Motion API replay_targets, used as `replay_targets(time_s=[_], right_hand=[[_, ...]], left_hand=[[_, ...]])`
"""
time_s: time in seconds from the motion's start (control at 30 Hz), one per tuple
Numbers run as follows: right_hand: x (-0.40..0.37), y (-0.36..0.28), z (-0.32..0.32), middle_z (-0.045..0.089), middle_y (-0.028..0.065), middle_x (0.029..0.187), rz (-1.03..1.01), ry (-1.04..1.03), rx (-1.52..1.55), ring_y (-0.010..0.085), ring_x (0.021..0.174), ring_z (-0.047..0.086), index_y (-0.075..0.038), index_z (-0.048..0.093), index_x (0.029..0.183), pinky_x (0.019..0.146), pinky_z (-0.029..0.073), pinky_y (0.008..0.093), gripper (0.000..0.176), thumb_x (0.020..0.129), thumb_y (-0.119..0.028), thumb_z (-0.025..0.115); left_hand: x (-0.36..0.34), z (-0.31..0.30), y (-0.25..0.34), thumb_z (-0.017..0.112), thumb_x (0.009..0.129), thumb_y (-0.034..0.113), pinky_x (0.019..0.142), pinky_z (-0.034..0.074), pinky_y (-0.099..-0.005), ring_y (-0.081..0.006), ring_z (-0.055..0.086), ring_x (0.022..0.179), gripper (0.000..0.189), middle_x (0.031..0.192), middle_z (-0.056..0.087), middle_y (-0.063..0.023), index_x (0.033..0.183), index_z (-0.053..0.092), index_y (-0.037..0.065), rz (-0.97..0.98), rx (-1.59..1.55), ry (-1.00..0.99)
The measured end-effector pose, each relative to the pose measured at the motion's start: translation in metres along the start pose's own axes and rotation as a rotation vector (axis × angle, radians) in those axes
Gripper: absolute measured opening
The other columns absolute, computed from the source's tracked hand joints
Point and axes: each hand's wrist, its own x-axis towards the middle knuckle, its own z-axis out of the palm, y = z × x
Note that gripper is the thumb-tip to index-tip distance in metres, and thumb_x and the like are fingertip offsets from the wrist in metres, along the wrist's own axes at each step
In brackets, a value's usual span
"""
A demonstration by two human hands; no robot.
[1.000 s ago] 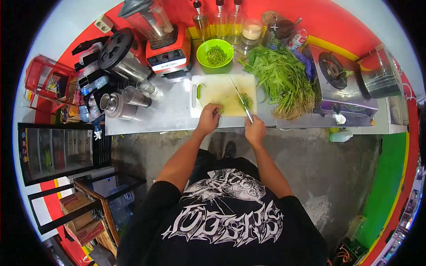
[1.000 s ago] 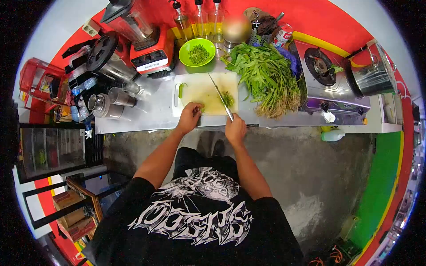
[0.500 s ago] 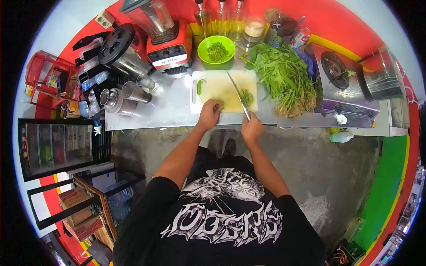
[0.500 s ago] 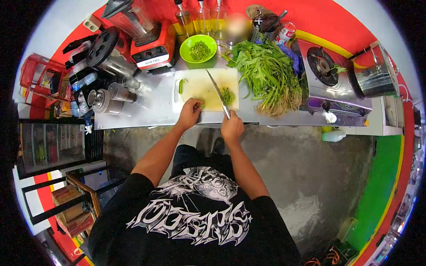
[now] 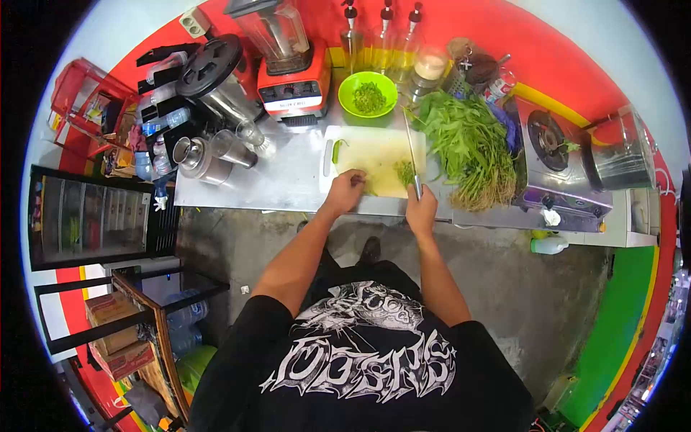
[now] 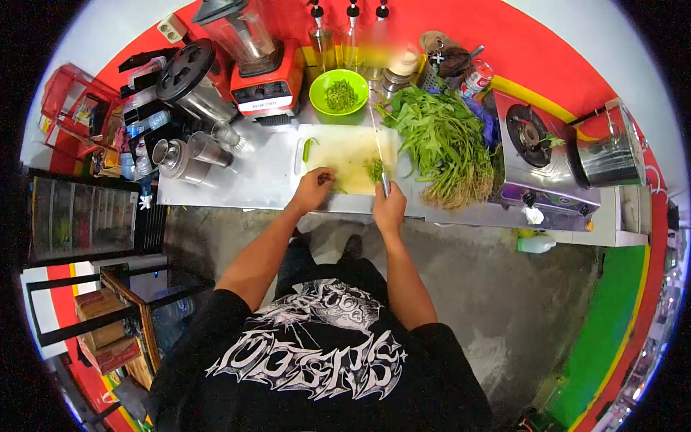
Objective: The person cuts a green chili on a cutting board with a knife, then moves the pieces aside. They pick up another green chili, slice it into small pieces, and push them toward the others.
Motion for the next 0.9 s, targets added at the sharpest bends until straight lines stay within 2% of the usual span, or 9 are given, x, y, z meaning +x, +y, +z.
replay_targets(time_s=[0.1,0.2,0.27,0.33,0.43,0.6,0.73,0.77,0.9], right_hand=[[0.011,0.009,0.006,0.058,0.0239,0.07,-0.102,0.08,-0.053,0.0417,0.066,0.058,0.003,0.062,0.088,0.062,0.043,0.0484,0.027,0.095,-0.023,0.064],[0.015,0.017,0.003,0.058,0.0236,0.07,-0.169,0.101,-0.015,0.0423,0.067,0.058,0.002,0.065,0.091,0.062,0.043,0.0486,0.026,0.095,-0.024,0.065],[0.013,0.023,-0.004,0.059,0.0229,0.071,-0.148,0.066,-0.09,0.042,0.067,0.058,0.002,0.066,0.093,0.062,0.043,0.0484,0.027,0.094,-0.025,0.066],[0.012,0.034,-0.005,0.06,0.0228,0.072,-0.105,-0.003,-0.093,0.0416,0.067,0.059,0.003,0.066,0.089,0.062,0.043,0.0477,0.03,0.094,-0.027,0.067],[0.004,0.032,-0.009,0.062,0.0238,0.073,-0.081,-0.069,-0.091,0.0422,0.067,0.06,0.004,0.064,0.086,0.063,0.044,0.0481,0.037,0.096,-0.032,0.067],[-0.019,0.013,-0.008,0.065,0.0281,0.079,-0.063,-0.256,-0.134,0.0477,0.079,0.065,0.005,0.064,0.086,0.07,0.049,0.0526,0.043,0.098,-0.037,0.061],[-0.033,-0.002,-0.002,0.067,0.0308,0.085,-0.12,-0.257,-0.38,0.0508,0.081,0.066,0.001,0.061,0.107,0.073,0.051,0.0582,0.039,0.101,-0.037,0.053],[-0.033,-0.005,0.001,0.068,0.0314,0.086,-0.07,-0.307,-0.468,0.0522,0.081,0.066,-0.002,0.056,0.118,0.076,0.051,0.0604,0.037,0.102,-0.035,0.048],[-0.035,-0.01,0.011,0.069,0.0303,0.088,-0.063,-0.312,-0.484,0.0511,0.083,0.068,-0.004,0.052,0.121,0.077,0.052,0.0601,0.036,0.103,-0.035,0.046]], left_hand=[[-0.002,0.002,0.009,0.068,0.086,0.005,0.085,0.055,-0.0339,-0.0275,0.071,0.093,0.029,0.104,0.073,-0.0185,0.114,0.068,-0.001,-0.047,0.07,-0.023],[-0.001,0.013,0.014,0.071,0.083,0.007,0.082,0.055,-0.0384,-0.0321,0.07,0.089,0.025,0.099,0.072,-0.0183,0.107,0.069,-0.001,0.044,0.238,-0.049],[-0.002,0.026,0.004,0.071,0.082,0.013,0.079,0.056,-0.0461,-0.0354,0.068,0.089,0.018,0.091,0.071,-0.0156,0.098,0.07,0.005,0.157,0.359,0.058],[-0.002,0.032,0.005,0.073,0.08,0.015,0.082,0.055,-0.0476,-0.036,0.068,0.094,0.016,0.094,0.071,-0.0147,0.094,0.072,0.007,0.104,0.372,0.087],[0.005,0.035,0.016,0.07,0.08,0.014,0.088,0.052,-0.0506,-0.0341,0.069,0.095,0.012,0.094,0.073,-0.0114,0.092,0.074,0.011,-0.151,0.388,0.056],[0.01,0.035,0.024,0.065,0.085,0.014,0.085,0.048,-0.0545,-0.0298,0.07,0.096,0.013,0.094,0.075,-0.0067,0.094,0.075,0.016,-0.128,0.484,0.065],[0.011,0.034,0.027,0.065,0.086,0.013,0.084,0.048,-0.0537,-0.0287,0.07,0.098,0.014,0.097,0.076,-0.0034,0.095,0.076,0.017,-0.11,0.436,0.074],[0.011,0.032,0.027,0.069,0.085,0.015,0.083,0.05,-0.0512,-0.0291,0.071,0.096,0.013,0.095,0.076,-0.0048,0.096,0.075,0.016,-0.088,0.454,0.063],[0.007,0.03,0.032,0.074,0.084,0.017,0.077,0.052,-0.048,-0.0296,0.072,0.091,0.013,0.093,0.076,-0.0069,0.097,0.076,0.016,-0.078,0.504,0.037]])
